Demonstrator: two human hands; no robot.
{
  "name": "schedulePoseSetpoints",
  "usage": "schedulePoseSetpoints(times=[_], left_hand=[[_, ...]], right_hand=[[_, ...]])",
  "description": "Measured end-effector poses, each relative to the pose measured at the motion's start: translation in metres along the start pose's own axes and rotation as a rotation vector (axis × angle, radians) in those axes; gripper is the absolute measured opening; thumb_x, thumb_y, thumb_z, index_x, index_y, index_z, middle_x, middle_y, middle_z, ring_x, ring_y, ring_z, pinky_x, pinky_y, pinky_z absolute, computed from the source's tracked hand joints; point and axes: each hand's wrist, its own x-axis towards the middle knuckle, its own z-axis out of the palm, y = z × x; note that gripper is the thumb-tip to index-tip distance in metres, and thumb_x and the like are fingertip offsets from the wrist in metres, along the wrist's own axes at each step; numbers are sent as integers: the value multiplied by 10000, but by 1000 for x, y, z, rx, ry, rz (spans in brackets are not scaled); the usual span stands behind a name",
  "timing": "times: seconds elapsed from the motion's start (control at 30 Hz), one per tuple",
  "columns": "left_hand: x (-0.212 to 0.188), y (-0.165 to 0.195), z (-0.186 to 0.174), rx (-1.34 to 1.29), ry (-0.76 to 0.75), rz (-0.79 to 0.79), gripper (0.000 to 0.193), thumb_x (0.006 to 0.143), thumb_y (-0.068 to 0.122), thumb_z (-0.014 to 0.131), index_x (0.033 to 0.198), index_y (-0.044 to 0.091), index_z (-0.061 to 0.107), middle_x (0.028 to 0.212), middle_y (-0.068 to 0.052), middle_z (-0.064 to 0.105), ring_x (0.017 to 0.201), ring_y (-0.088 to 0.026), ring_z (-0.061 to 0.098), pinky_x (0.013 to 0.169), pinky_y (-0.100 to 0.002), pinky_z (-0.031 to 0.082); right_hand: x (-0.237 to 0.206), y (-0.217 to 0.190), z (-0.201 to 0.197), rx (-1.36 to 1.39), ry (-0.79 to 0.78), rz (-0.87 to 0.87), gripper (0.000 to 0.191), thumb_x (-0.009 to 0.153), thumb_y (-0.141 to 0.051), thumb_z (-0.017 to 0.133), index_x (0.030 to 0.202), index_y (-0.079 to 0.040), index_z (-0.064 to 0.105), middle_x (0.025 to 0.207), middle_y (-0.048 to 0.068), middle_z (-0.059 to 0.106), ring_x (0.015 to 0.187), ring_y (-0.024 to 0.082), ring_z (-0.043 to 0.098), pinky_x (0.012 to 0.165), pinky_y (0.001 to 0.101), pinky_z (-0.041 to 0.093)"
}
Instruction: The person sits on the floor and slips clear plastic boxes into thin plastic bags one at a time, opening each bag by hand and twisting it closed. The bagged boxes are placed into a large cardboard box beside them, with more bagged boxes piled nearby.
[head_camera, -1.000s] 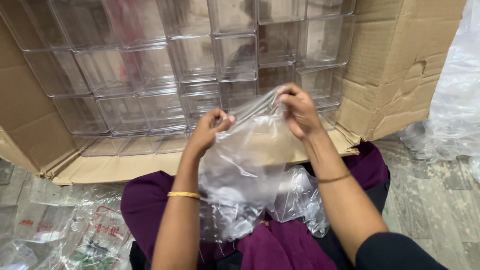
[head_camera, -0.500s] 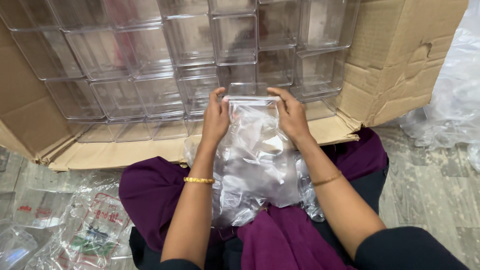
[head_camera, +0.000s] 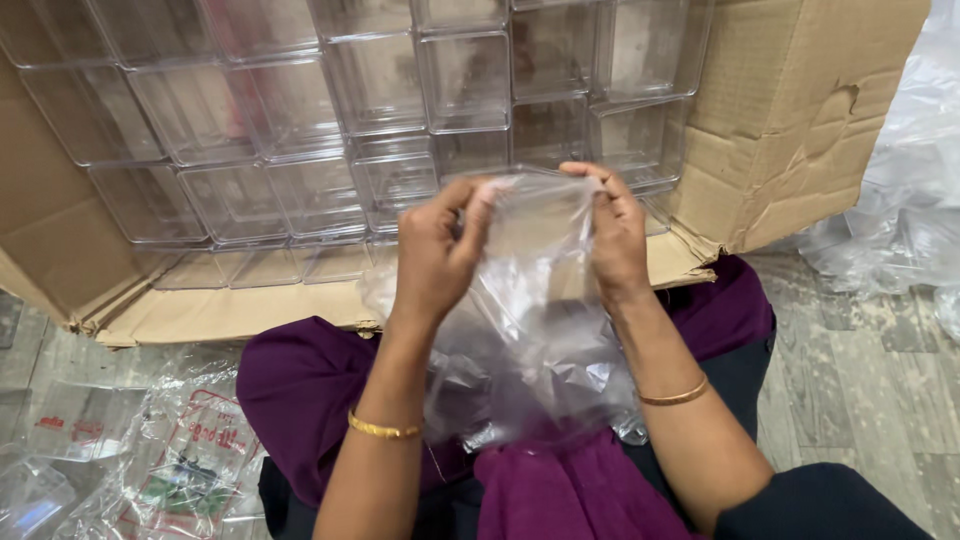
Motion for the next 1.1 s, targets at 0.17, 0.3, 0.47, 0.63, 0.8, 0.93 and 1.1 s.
schedulePoseSetpoints(times=[0.17,0.3,0.47,0.63,0.8,0.93,1.1], left_hand=[[-10,43,-11,46,-96,372,172,1044,218,679,1081,65,748,900,-46,748,659,-68,624,583,-240,491],[-10,47,-15,8,112,265,202,1076,251,635,1125,88,742,925,-30,744,731,-61,642,630,-226,495],[-7,29,-16,-310,90,14,242,1083,266,690,1044,54,579,892,-51,601,757,-79,561,676,-224,473],[-8,20,-22,-77,118,74,293,1132,292,538,1056,10,566,1096,-131,642,1001,-215,605,865,-333,492],[-5,22,-36,37,44,-127,368,1098,386,443,1038,34,530,1095,-41,755,886,-221,709,780,-362,546],[0,16,-34,112,24,-193,362,1097,394,465,1036,42,527,878,-110,673,793,-238,661,736,-390,523],[25,-13,-13,69,16,-106,323,1087,358,514,1030,40,516,768,-133,605,689,-231,597,682,-384,501]], right_hand=[[-4,-33,30,524,-295,309,601,909,-365,690,1371,-11,545,1290,169,682,1123,270,697,956,383,595],[-20,-35,34,270,-412,144,718,942,-375,774,1408,110,522,1316,200,668,1150,279,686,962,391,604],[-13,-2,14,89,-302,105,722,973,-366,777,1410,119,467,1284,202,636,1111,278,655,925,393,590],[-11,16,-5,597,-368,175,707,1088,-463,641,1516,69,457,1300,189,627,1091,242,638,889,343,559],[-11,14,-4,514,-402,277,820,956,-534,638,1496,46,426,1414,209,578,1270,281,610,1084,413,526],[-10,16,-2,538,-460,379,850,957,-525,702,1482,90,440,1440,246,567,1291,291,594,1152,421,484],[-15,14,11,246,-794,398,735,930,-464,763,1371,96,585,1361,187,639,1263,256,627,1116,397,503]])
